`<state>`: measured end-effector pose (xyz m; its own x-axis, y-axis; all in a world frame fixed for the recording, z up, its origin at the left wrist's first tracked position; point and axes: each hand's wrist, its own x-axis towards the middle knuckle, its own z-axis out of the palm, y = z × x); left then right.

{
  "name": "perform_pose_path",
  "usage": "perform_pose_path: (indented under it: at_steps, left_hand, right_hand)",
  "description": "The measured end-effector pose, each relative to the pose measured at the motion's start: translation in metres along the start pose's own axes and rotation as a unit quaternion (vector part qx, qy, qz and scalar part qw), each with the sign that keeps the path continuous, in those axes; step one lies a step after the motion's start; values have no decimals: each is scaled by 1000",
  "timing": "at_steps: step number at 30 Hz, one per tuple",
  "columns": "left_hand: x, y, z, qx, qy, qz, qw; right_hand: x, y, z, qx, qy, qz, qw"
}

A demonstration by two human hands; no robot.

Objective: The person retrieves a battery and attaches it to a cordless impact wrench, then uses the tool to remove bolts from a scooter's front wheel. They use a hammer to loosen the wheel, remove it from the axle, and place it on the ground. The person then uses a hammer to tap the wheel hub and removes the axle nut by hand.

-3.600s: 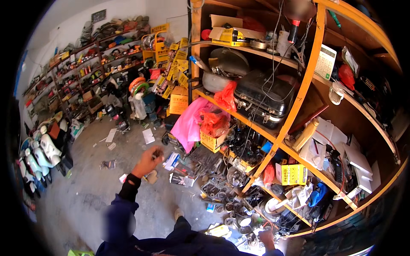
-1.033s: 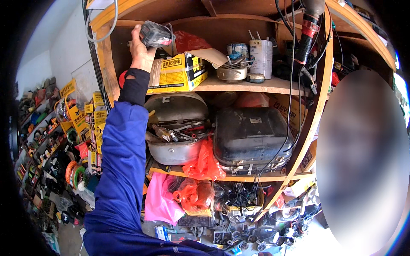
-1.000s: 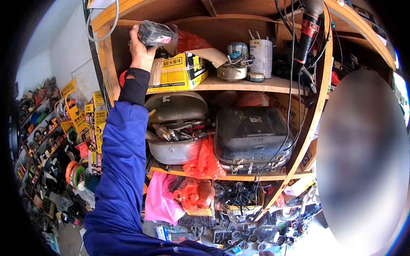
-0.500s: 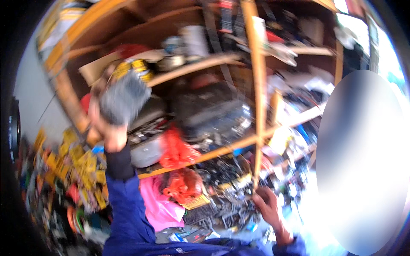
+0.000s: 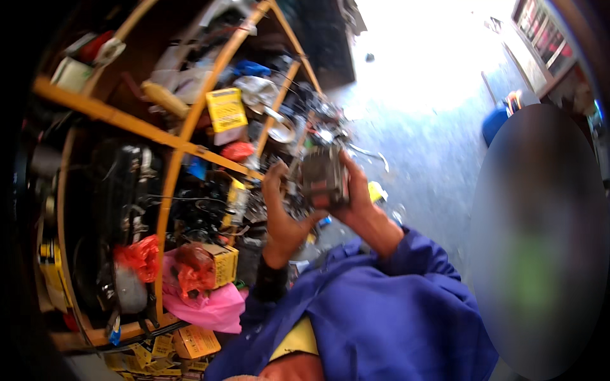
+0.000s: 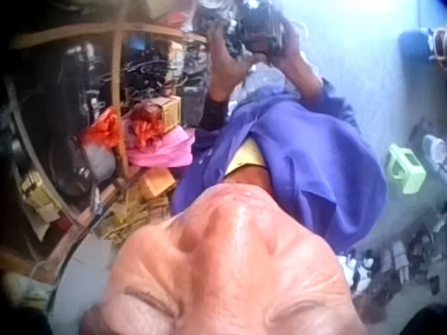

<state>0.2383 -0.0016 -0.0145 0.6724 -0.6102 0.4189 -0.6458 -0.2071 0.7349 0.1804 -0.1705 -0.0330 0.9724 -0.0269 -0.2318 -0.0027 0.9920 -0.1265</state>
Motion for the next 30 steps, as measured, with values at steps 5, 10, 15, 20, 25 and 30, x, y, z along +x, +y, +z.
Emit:
perform_pose_path:
  at_steps: [5,10,15,20,25,30]
  left_hand:
    - [58,10,136,-319,-88,-183,926]
    - [143,56,242,-407,-130,-187,884]
    - [238,63,317,-324,-178,-110,923]
    - [336,54,375,-46,-109,65,991]
    - [470,37,461,-42,-125,116,984]
    - [617,47,571,-47,-238,218,945]
  right_hand:
    - [-10,-135,-43,62,-35,-100,992]
    - [-18,-248,-58,20,-10,-158,987]
    - [-1,-352,-58,-15,30,-200,979]
    - [54,-452,-68,-48,107,-224,968]
    - [109,-592,-77,-21,164,-171,971]
    - [114,-745,-122,18,202,-274,940]
